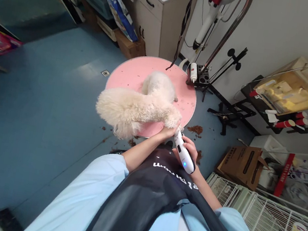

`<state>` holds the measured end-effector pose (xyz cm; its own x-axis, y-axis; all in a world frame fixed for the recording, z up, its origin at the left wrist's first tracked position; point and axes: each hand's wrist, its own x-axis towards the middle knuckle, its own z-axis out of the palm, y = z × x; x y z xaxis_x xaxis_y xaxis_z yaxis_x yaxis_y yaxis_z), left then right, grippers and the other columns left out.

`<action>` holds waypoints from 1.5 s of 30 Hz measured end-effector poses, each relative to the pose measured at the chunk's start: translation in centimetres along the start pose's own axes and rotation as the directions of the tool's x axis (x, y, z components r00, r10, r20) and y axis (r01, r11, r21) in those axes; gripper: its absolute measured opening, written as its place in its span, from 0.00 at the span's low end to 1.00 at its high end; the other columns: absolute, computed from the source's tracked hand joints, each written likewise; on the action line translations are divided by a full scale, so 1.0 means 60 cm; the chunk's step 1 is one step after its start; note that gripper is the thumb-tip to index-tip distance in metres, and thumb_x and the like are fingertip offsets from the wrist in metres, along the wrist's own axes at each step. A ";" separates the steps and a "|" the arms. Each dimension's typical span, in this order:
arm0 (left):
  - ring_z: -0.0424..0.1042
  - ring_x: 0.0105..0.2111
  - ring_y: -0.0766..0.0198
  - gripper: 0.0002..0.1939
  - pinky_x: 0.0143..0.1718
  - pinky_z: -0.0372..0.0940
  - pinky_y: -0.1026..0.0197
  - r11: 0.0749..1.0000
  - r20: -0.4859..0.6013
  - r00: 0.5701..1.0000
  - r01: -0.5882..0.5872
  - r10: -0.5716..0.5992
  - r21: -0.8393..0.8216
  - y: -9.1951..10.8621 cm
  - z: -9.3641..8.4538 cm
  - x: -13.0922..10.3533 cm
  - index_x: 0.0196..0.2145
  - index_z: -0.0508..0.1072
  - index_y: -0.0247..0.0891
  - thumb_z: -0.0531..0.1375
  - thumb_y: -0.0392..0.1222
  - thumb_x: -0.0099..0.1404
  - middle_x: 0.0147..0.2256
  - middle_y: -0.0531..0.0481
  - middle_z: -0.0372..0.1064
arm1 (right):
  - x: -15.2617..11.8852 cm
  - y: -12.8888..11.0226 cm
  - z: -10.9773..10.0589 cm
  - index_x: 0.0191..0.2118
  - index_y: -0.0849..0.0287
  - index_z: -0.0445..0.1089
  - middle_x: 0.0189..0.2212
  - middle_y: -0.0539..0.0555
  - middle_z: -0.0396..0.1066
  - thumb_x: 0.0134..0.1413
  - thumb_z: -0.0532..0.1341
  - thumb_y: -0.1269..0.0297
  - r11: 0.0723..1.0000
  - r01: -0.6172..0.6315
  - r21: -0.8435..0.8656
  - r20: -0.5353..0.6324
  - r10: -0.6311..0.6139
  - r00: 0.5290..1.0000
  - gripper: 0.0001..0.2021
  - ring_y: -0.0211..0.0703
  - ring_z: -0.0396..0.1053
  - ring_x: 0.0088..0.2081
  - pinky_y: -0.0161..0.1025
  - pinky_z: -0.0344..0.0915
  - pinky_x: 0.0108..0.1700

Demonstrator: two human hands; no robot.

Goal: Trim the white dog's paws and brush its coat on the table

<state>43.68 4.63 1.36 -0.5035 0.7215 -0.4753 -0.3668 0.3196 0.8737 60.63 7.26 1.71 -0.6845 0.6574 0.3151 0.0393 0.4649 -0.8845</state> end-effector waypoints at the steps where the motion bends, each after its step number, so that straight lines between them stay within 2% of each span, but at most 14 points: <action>1: 0.78 0.42 0.56 0.24 0.45 0.70 0.59 0.999 -0.019 0.998 0.054 -0.054 -0.003 0.002 0.000 0.001 0.48 0.76 0.34 0.55 0.58 0.71 0.41 0.41 0.80 | -0.002 -0.002 -0.002 0.41 0.50 0.67 0.50 0.57 0.77 0.45 0.74 0.58 1.000 0.029 0.011 0.049 -0.030 0.998 0.19 0.54 0.77 0.52 0.55 0.74 0.56; 4: 0.78 0.34 0.58 0.28 0.35 0.69 0.61 0.980 0.060 0.979 0.195 -0.193 -0.030 0.008 0.002 0.004 0.42 0.77 0.31 0.51 0.60 0.73 0.34 0.40 0.79 | -0.011 -0.004 -0.007 0.42 0.49 0.67 0.49 0.57 0.78 0.47 0.73 0.61 0.991 0.134 0.016 0.069 -0.135 0.988 0.18 0.52 0.79 0.49 0.52 0.76 0.51; 7: 0.77 0.31 0.61 0.31 0.31 0.67 0.64 0.983 0.131 0.978 0.171 -0.161 -0.065 0.011 0.004 0.008 0.38 0.78 0.31 0.49 0.61 0.73 0.30 0.42 0.79 | -0.017 0.004 -0.011 0.39 0.49 0.69 0.48 0.57 0.79 0.44 0.75 0.63 0.986 0.154 -0.067 -0.029 -0.156 0.987 0.18 0.53 0.80 0.46 0.51 0.78 0.47; 10: 0.77 0.30 0.60 0.31 0.32 0.68 0.63 0.990 0.105 0.987 0.130 -0.123 -0.059 0.013 0.005 0.010 0.35 0.78 0.31 0.51 0.63 0.71 0.29 0.42 0.79 | -0.014 0.013 -0.013 0.40 0.49 0.73 0.50 0.58 0.78 0.43 0.76 0.60 0.993 0.069 -0.097 0.018 -0.068 0.998 0.17 0.54 0.79 0.48 0.54 0.77 0.50; 12: 0.78 0.31 0.58 0.34 0.36 0.69 0.60 0.990 0.162 0.980 0.126 -0.115 -0.058 0.014 0.006 0.012 0.33 0.79 0.30 0.49 0.65 0.71 0.28 0.40 0.79 | -0.012 0.016 -0.013 0.39 0.48 0.75 0.50 0.57 0.79 0.42 0.76 0.59 0.994 0.020 -0.112 0.043 -0.015 0.999 0.16 0.54 0.79 0.48 0.55 0.77 0.50; 14: 0.79 0.33 0.56 0.36 0.40 0.70 0.59 0.992 0.206 0.974 0.109 -0.093 -0.068 0.017 0.008 0.013 0.33 0.79 0.29 0.48 0.66 0.71 0.27 0.39 0.78 | -0.011 0.017 -0.013 0.37 0.48 0.76 0.49 0.56 0.79 0.39 0.77 0.59 0.991 -0.006 -0.132 0.011 0.007 1.000 0.16 0.54 0.79 0.46 0.54 0.77 0.49; 16: 0.79 0.35 0.56 0.35 0.44 0.70 0.58 0.993 0.183 0.981 0.083 -0.067 -0.080 0.020 0.011 0.014 0.35 0.79 0.29 0.49 0.66 0.70 0.27 0.39 0.79 | -0.011 0.016 -0.013 0.36 0.48 0.76 0.49 0.56 0.79 0.39 0.77 0.59 0.989 -0.019 -0.144 -0.014 0.017 1.000 0.16 0.54 0.80 0.45 0.53 0.78 0.48; 20: 0.80 0.38 0.54 0.34 0.47 0.69 0.57 0.991 0.123 0.991 0.070 -0.056 -0.112 0.031 0.015 0.018 0.38 0.80 0.29 0.51 0.66 0.70 0.28 0.38 0.79 | -0.012 0.015 -0.015 0.41 0.47 0.77 0.57 0.55 0.74 0.48 0.73 0.59 0.994 0.006 -0.110 0.123 0.008 0.992 0.12 0.52 0.78 0.50 0.52 0.76 0.53; 22: 0.80 0.35 0.54 0.34 0.46 0.68 0.57 0.987 0.145 0.987 0.095 -0.076 -0.129 0.040 0.016 0.018 0.38 0.80 0.29 0.50 0.65 0.71 0.26 0.38 0.78 | -0.014 0.017 -0.017 0.41 0.46 0.77 0.58 0.54 0.74 0.49 0.72 0.60 0.996 0.008 -0.086 0.158 0.006 0.987 0.12 0.51 0.78 0.50 0.51 0.76 0.53; 26: 0.78 0.28 0.58 0.34 0.41 0.67 0.59 0.974 0.260 0.961 0.146 -0.098 -0.173 0.057 0.016 0.018 0.38 0.80 0.27 0.46 0.60 0.74 0.23 0.39 0.77 | -0.013 0.029 -0.019 0.37 0.46 0.78 0.55 0.53 0.76 0.46 0.73 0.58 0.992 -0.077 -0.102 0.062 0.084 0.995 0.10 0.53 0.78 0.49 0.53 0.76 0.52; 29: 0.78 0.28 0.59 0.33 0.40 0.66 0.59 0.966 0.237 0.966 0.153 -0.101 -0.210 0.060 0.018 0.021 0.38 0.80 0.27 0.46 0.58 0.75 0.25 0.39 0.78 | -0.003 0.036 -0.016 0.36 0.47 0.79 0.53 0.54 0.77 0.47 0.71 0.56 0.991 -0.094 -0.091 0.064 0.100 0.993 0.08 0.56 0.75 0.54 0.55 0.75 0.54; 33: 0.78 0.30 0.58 0.34 0.39 0.66 0.59 0.959 0.234 0.966 0.167 -0.111 -0.231 0.057 0.024 0.026 0.36 0.79 0.29 0.47 0.62 0.73 0.26 0.40 0.78 | 0.006 0.040 -0.014 0.37 0.46 0.80 0.52 0.53 0.78 0.51 0.68 0.54 0.992 -0.080 -0.103 0.075 0.087 0.993 0.08 0.56 0.74 0.56 0.55 0.74 0.55; 39: 0.77 0.29 0.59 0.33 0.38 0.67 0.59 0.947 0.188 0.978 0.144 -0.091 -0.288 0.051 0.029 0.029 0.33 0.77 0.31 0.50 0.65 0.71 0.25 0.42 0.77 | 0.005 0.046 -0.012 0.38 0.46 0.81 0.54 0.54 0.77 0.52 0.68 0.56 0.987 -0.011 -0.158 0.110 0.028 0.994 0.08 0.57 0.75 0.54 0.57 0.73 0.55; 45: 0.78 0.36 0.55 0.27 0.42 0.68 0.58 0.950 0.092 0.992 0.110 -0.086 -0.292 0.041 0.027 0.032 0.33 0.77 0.31 0.56 0.61 0.69 0.30 0.40 0.79 | 0.004 0.038 -0.006 0.38 0.47 0.79 0.54 0.54 0.77 0.51 0.70 0.54 0.988 -0.039 -0.151 0.040 0.046 0.998 0.09 0.51 0.77 0.46 0.52 0.76 0.51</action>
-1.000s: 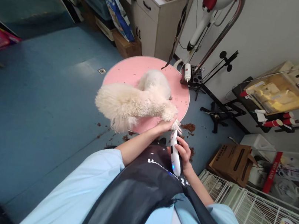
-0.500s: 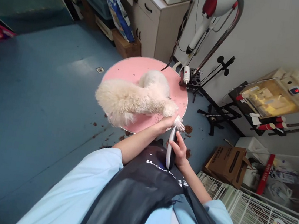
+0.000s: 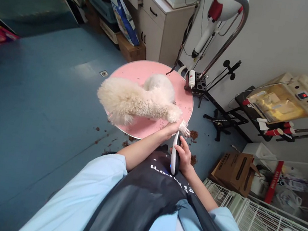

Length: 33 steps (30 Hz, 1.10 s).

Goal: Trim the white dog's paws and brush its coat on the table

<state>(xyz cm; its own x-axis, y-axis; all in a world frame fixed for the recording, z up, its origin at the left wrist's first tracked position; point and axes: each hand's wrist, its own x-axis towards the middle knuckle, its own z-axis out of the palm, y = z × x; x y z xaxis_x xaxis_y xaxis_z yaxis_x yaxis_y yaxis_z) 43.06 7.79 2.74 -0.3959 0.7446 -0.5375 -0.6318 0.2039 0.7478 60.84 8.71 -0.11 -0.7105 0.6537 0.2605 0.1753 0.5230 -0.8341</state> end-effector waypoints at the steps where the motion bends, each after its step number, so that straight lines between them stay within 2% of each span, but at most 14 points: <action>1: 0.78 0.38 0.55 0.26 0.43 0.68 0.58 1.000 -0.015 1.000 -0.002 0.002 0.001 -0.001 0.000 0.000 0.33 0.77 0.31 0.57 0.60 0.69 0.31 0.40 0.79 | 0.000 -0.003 0.000 0.38 0.48 0.78 0.54 0.55 0.76 0.50 0.70 0.53 1.000 -0.010 0.003 0.002 0.010 1.000 0.10 0.51 0.77 0.45 0.51 0.76 0.50; 6: 0.78 0.44 0.54 0.24 0.49 0.68 0.57 1.000 -0.068 0.997 -0.024 0.025 0.016 -0.009 0.000 0.004 0.34 0.76 0.31 0.57 0.59 0.69 0.36 0.37 0.80 | 0.004 -0.007 0.001 0.36 0.48 0.74 0.55 0.56 0.76 0.46 0.73 0.53 1.000 -0.022 -0.001 -0.002 0.022 1.000 0.13 0.50 0.79 0.42 0.51 0.77 0.48; 11: 0.79 0.44 0.53 0.28 0.50 0.69 0.57 1.000 -0.053 0.999 -0.006 0.007 0.015 -0.024 -0.003 0.012 0.39 0.79 0.31 0.57 0.62 0.68 0.34 0.37 0.80 | 0.012 -0.011 0.008 0.41 0.49 0.70 0.57 0.58 0.74 0.48 0.73 0.58 0.988 0.152 -0.028 -0.040 -0.153 0.987 0.16 0.55 0.76 0.54 0.54 0.75 0.54; 13: 0.79 0.42 0.54 0.28 0.48 0.69 0.57 1.000 -0.043 0.999 0.001 -0.001 -0.006 -0.026 -0.004 0.014 0.40 0.79 0.31 0.57 0.63 0.68 0.34 0.38 0.80 | 0.013 -0.016 0.004 0.44 0.49 0.70 0.59 0.59 0.72 0.51 0.72 0.61 0.974 0.226 -0.029 -0.009 -0.226 0.974 0.15 0.54 0.75 0.56 0.53 0.74 0.56; 17: 0.79 0.36 0.57 0.30 0.43 0.71 0.59 0.997 0.039 0.997 0.070 -0.069 -0.019 -0.025 -0.008 0.015 0.36 0.79 0.30 0.56 0.64 0.68 0.29 0.39 0.79 | -0.002 -0.011 -0.022 0.50 0.50 0.70 0.60 0.60 0.71 0.55 0.69 0.65 0.959 0.283 -0.005 0.103 -0.281 0.954 0.17 0.51 0.74 0.57 0.48 0.73 0.56; 21: 0.77 0.29 0.60 0.31 0.38 0.69 0.61 0.996 0.130 0.988 0.084 -0.081 -0.022 -0.024 -0.013 0.012 0.30 0.78 0.28 0.57 0.64 0.67 0.25 0.39 0.77 | -0.020 0.015 -0.050 0.51 0.49 0.72 0.61 0.56 0.71 0.55 0.68 0.65 0.922 0.374 -0.103 0.079 -0.367 0.927 0.18 0.49 0.77 0.53 0.44 0.76 0.51; 26: 0.74 0.23 0.64 0.30 0.31 0.65 0.64 0.993 0.121 0.986 0.117 -0.116 -0.004 -0.017 -0.009 0.007 0.25 0.75 0.30 0.54 0.60 0.71 0.22 0.41 0.75 | -0.024 0.036 -0.067 0.49 0.48 0.78 0.61 0.53 0.71 0.60 0.64 0.64 0.967 0.249 -0.062 0.237 -0.228 0.944 0.12 0.51 0.76 0.53 0.47 0.76 0.53; 30: 0.73 0.22 0.65 0.26 0.31 0.65 0.63 0.988 0.049 0.988 0.149 -0.147 -0.035 -0.003 -0.001 -0.005 0.26 0.74 0.31 0.52 0.52 0.74 0.21 0.45 0.75 | -0.029 0.039 -0.069 0.49 0.49 0.78 0.56 0.54 0.76 0.57 0.67 0.58 0.997 0.079 0.006 0.204 -0.078 0.976 0.14 0.54 0.78 0.50 0.51 0.78 0.51; 33: 0.73 0.22 0.65 0.25 0.29 0.63 0.64 0.987 0.040 0.988 0.154 -0.152 -0.047 0.004 0.003 -0.012 0.26 0.73 0.32 0.51 0.50 0.75 0.21 0.46 0.74 | -0.028 0.039 -0.061 0.49 0.48 0.77 0.54 0.53 0.76 0.57 0.67 0.55 0.999 0.028 0.034 0.208 -0.034 0.978 0.15 0.55 0.77 0.52 0.52 0.77 0.52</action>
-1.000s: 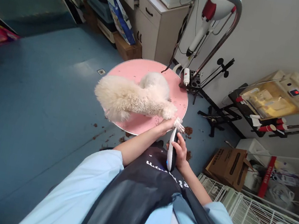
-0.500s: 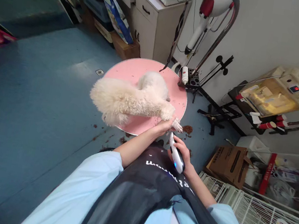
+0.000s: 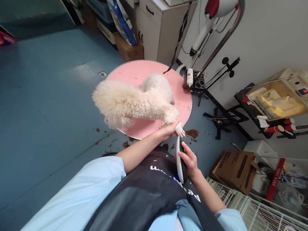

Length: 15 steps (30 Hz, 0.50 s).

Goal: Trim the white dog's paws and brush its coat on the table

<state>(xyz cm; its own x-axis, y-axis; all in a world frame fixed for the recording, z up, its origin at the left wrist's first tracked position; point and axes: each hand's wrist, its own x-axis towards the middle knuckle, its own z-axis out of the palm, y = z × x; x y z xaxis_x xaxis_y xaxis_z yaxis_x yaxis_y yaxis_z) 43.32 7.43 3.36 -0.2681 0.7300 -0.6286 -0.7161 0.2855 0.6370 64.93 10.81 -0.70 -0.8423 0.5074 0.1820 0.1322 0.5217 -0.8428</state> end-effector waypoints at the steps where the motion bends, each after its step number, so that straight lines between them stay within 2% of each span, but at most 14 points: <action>1: 0.73 0.22 0.65 0.26 0.29 0.62 0.65 1.000 0.013 1.000 0.003 -0.003 0.001 0.001 0.000 -0.002 0.26 0.72 0.32 0.50 0.50 0.75 0.21 0.46 0.74 | 0.002 0.000 0.003 0.49 0.48 0.77 0.55 0.54 0.76 0.57 0.66 0.54 1.000 0.005 0.000 0.005 -0.005 1.000 0.15 0.55 0.76 0.53 0.51 0.77 0.52; 5: 0.71 0.21 0.67 0.24 0.27 0.61 0.66 1.000 0.030 0.999 -0.015 0.016 -0.012 -0.001 -0.004 -0.003 0.25 0.71 0.33 0.52 0.50 0.75 0.19 0.47 0.73 | 0.003 0.001 0.004 0.47 0.49 0.78 0.56 0.54 0.75 0.57 0.67 0.56 0.998 0.058 -0.022 0.023 -0.057 0.998 0.13 0.53 0.77 0.51 0.49 0.78 0.51; 10: 0.68 0.18 0.68 0.26 0.26 0.60 0.65 1.000 0.064 0.998 0.004 -0.005 0.007 -0.003 -0.010 0.000 0.22 0.69 0.34 0.51 0.48 0.75 0.18 0.47 0.72 | -0.011 0.008 -0.015 0.45 0.50 0.78 0.59 0.55 0.73 0.51 0.71 0.62 0.977 0.189 -0.104 -0.053 -0.195 0.979 0.14 0.51 0.79 0.46 0.48 0.78 0.47; 15: 0.69 0.18 0.68 0.24 0.26 0.60 0.65 1.000 0.041 0.999 0.005 -0.006 0.024 -0.002 -0.006 -0.001 0.23 0.69 0.35 0.50 0.46 0.75 0.17 0.48 0.70 | -0.009 0.010 -0.016 0.50 0.49 0.76 0.62 0.55 0.70 0.54 0.69 0.65 0.940 0.303 -0.158 -0.034 -0.312 0.949 0.17 0.50 0.78 0.51 0.46 0.79 0.48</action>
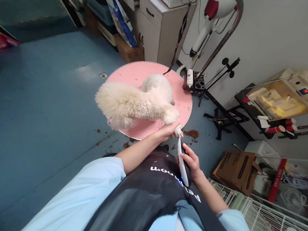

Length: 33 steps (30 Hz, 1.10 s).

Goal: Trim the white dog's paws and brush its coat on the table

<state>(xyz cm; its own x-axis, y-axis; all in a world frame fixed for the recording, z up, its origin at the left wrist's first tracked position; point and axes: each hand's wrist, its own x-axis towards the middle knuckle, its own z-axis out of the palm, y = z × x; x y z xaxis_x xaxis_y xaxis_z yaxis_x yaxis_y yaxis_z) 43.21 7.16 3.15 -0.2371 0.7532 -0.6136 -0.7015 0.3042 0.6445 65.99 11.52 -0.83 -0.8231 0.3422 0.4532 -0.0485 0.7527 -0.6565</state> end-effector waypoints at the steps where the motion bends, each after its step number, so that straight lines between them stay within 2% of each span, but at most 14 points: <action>1: 0.69 0.18 0.67 0.22 0.26 0.60 0.65 1.000 -0.006 1.000 -0.002 0.002 -0.006 -0.001 0.000 0.000 0.24 0.69 0.35 0.52 0.46 0.74 0.17 0.49 0.70 | 0.002 0.000 0.003 0.50 0.49 0.76 0.62 0.56 0.70 0.54 0.70 0.65 1.000 0.006 -0.015 -0.005 -0.006 1.000 0.17 0.51 0.77 0.51 0.46 0.79 0.48; 5: 0.70 0.20 0.67 0.16 0.26 0.60 0.65 0.999 -0.050 0.998 -0.041 0.040 -0.003 -0.008 -0.001 -0.001 0.28 0.70 0.35 0.58 0.47 0.71 0.19 0.50 0.71 | 0.015 -0.006 0.010 0.52 0.48 0.74 0.62 0.56 0.69 0.55 0.68 0.66 1.000 0.020 -0.023 0.004 -0.020 1.000 0.18 0.49 0.78 0.50 0.44 0.79 0.47; 10: 0.72 0.20 0.65 0.17 0.28 0.64 0.64 0.999 -0.042 0.998 -0.051 0.052 0.009 -0.012 -0.008 -0.002 0.27 0.71 0.34 0.59 0.49 0.69 0.18 0.49 0.71 | 0.047 -0.036 -0.003 0.51 0.51 0.72 0.61 0.59 0.71 0.58 0.65 0.66 0.999 -0.007 0.043 0.127 0.002 0.992 0.14 0.50 0.75 0.57 0.47 0.75 0.55; 11: 0.71 0.20 0.65 0.17 0.27 0.63 0.64 0.999 -0.051 0.997 -0.050 0.050 0.002 -0.012 -0.009 -0.003 0.26 0.70 0.35 0.59 0.48 0.69 0.18 0.49 0.71 | 0.052 -0.042 -0.007 0.51 0.52 0.71 0.59 0.60 0.73 0.58 0.65 0.65 0.998 0.006 0.065 0.121 -0.014 0.993 0.15 0.51 0.75 0.56 0.47 0.75 0.54; 13: 0.70 0.19 0.67 0.18 0.26 0.61 0.64 0.999 -0.086 0.995 -0.043 0.042 -0.012 -0.012 -0.012 -0.003 0.24 0.68 0.35 0.58 0.46 0.70 0.17 0.50 0.70 | 0.056 -0.051 -0.013 0.51 0.52 0.69 0.54 0.61 0.76 0.55 0.67 0.64 0.997 0.056 0.058 0.032 -0.058 0.998 0.17 0.50 0.77 0.53 0.46 0.77 0.50; 15: 0.68 0.18 0.68 0.19 0.25 0.59 0.65 1.000 -0.107 0.994 -0.024 0.022 -0.018 -0.012 -0.014 -0.004 0.23 0.67 0.36 0.58 0.46 0.70 0.17 0.51 0.69 | 0.055 -0.052 -0.016 0.49 0.52 0.69 0.52 0.60 0.77 0.53 0.68 0.64 0.996 0.088 -0.010 -0.071 -0.089 0.994 0.17 0.50 0.79 0.49 0.45 0.79 0.46; 16: 0.68 0.18 0.68 0.19 0.25 0.59 0.65 1.000 -0.109 0.994 -0.016 0.014 -0.018 -0.012 -0.014 -0.006 0.23 0.67 0.36 0.57 0.45 0.71 0.17 0.51 0.70 | 0.054 -0.050 -0.016 0.48 0.51 0.70 0.53 0.60 0.77 0.53 0.69 0.64 0.995 0.087 -0.043 -0.082 -0.090 0.992 0.16 0.50 0.79 0.48 0.45 0.79 0.45; 20: 0.68 0.18 0.68 0.21 0.26 0.59 0.64 1.000 -0.105 0.994 0.004 -0.004 0.004 -0.010 -0.014 -0.012 0.21 0.68 0.36 0.55 0.43 0.72 0.17 0.50 0.70 | 0.050 -0.041 -0.012 0.43 0.50 0.75 0.53 0.57 0.78 0.52 0.69 0.62 0.998 -0.013 -0.067 0.024 0.015 1.000 0.11 0.51 0.80 0.45 0.46 0.79 0.43; 25: 0.67 0.17 0.67 0.21 0.25 0.60 0.63 0.999 -0.100 0.995 0.027 -0.024 0.024 -0.011 -0.010 -0.015 0.22 0.69 0.36 0.55 0.45 0.72 0.17 0.49 0.70 | 0.043 -0.040 -0.016 0.37 0.49 0.77 0.50 0.55 0.80 0.47 0.73 0.59 0.998 -0.065 -0.021 0.012 0.065 0.998 0.10 0.52 0.81 0.42 0.46 0.79 0.40; 29: 0.68 0.18 0.67 0.20 0.25 0.59 0.64 1.000 -0.098 0.995 0.026 -0.026 0.005 -0.015 -0.009 -0.011 0.23 0.68 0.36 0.54 0.45 0.73 0.17 0.50 0.69 | 0.036 -0.033 -0.020 0.40 0.49 0.78 0.53 0.55 0.78 0.49 0.72 0.61 0.996 -0.085 0.011 0.085 0.084 0.993 0.10 0.52 0.80 0.43 0.46 0.78 0.42; 33: 0.67 0.19 0.68 0.16 0.25 0.58 0.64 1.000 -0.113 0.994 -0.003 0.000 -0.029 -0.017 -0.011 -0.012 0.25 0.67 0.37 0.56 0.42 0.71 0.19 0.52 0.68 | 0.042 -0.022 -0.013 0.42 0.49 0.77 0.55 0.55 0.77 0.51 0.71 0.61 0.990 -0.109 0.086 0.053 0.104 0.993 0.11 0.53 0.80 0.44 0.49 0.77 0.44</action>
<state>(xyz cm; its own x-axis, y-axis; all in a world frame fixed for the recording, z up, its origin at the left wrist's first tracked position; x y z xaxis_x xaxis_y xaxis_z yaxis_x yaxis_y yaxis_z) 43.63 5.92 2.62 -0.3118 0.6823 -0.6612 -0.7199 0.2845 0.6331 64.45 11.83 1.67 -0.8526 0.3884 0.3495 -0.0072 0.6601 -0.7512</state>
